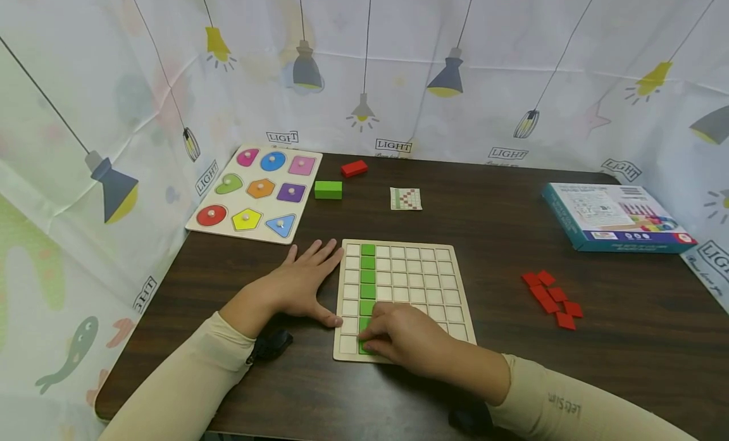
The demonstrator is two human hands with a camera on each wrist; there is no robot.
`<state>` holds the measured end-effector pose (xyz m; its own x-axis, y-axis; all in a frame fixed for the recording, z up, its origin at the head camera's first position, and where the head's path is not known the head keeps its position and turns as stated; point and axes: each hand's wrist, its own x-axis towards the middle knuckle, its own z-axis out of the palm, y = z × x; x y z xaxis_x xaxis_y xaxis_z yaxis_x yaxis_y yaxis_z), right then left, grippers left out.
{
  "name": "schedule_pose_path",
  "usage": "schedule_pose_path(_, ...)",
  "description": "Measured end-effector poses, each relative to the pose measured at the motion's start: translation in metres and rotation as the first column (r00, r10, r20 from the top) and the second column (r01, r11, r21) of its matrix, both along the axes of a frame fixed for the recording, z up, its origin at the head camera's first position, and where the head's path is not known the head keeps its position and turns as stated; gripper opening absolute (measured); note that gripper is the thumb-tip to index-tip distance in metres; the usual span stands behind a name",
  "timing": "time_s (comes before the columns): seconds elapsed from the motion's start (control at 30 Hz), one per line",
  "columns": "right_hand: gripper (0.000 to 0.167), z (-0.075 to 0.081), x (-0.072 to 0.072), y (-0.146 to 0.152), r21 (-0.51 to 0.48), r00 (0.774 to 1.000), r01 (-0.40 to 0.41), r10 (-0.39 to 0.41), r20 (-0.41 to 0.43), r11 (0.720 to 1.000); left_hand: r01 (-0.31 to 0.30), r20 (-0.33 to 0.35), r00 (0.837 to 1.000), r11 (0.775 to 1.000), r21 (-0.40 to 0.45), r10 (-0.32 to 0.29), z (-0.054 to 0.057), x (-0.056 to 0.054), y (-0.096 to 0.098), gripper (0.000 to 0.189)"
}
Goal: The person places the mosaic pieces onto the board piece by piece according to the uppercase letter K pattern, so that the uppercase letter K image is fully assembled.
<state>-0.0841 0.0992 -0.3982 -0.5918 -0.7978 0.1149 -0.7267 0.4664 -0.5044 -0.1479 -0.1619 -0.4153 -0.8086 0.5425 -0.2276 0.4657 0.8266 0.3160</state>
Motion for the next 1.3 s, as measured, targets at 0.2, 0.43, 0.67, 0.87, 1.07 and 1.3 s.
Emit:
schedule_pose_path(0.2,0.016,0.002,0.002,0.000,0.034,1.000,0.002,-0.002,0.020,0.999,0.001,0.000,1.000,1.000,-0.005,-0.001,0.001,0.001,0.000,0.134)
schedule_pose_path(0.43,0.020,0.015,0.004,0.012,0.055,0.992,-0.023,0.015,0.129,0.998,-0.009,0.017,1.000,1.000,-0.009,0.009,0.002,0.000,0.003,0.136)
schedule_pose_path(0.67,0.029,0.035,-0.010,0.056,0.045,0.969,0.046,-0.056,0.241,0.998,-0.018,0.018,1.000,1.000,-0.019,0.018,0.002,-0.001,0.003,0.137)
schedule_pose_path(0.87,0.042,0.056,-0.038,0.114,0.113,0.925,0.286,-0.305,0.225,0.952,-0.008,0.020,1.000,1.000,-0.007,0.008,-0.001,0.001,0.003,0.136)
schedule_pose_path(1.07,0.057,0.060,-0.067,0.176,0.284,0.809,0.538,-0.581,0.089,0.793,-0.016,0.021,1.000,1.000,-0.007,0.016,-0.005,0.001,0.004,0.135)
schedule_pose_path(1.3,0.066,0.045,-0.085,0.237,0.435,0.715,0.615,-0.698,0.045,0.658,-0.022,0.018,1.000,1.000,-0.002,0.023,-0.004,0.000,0.005,0.136)
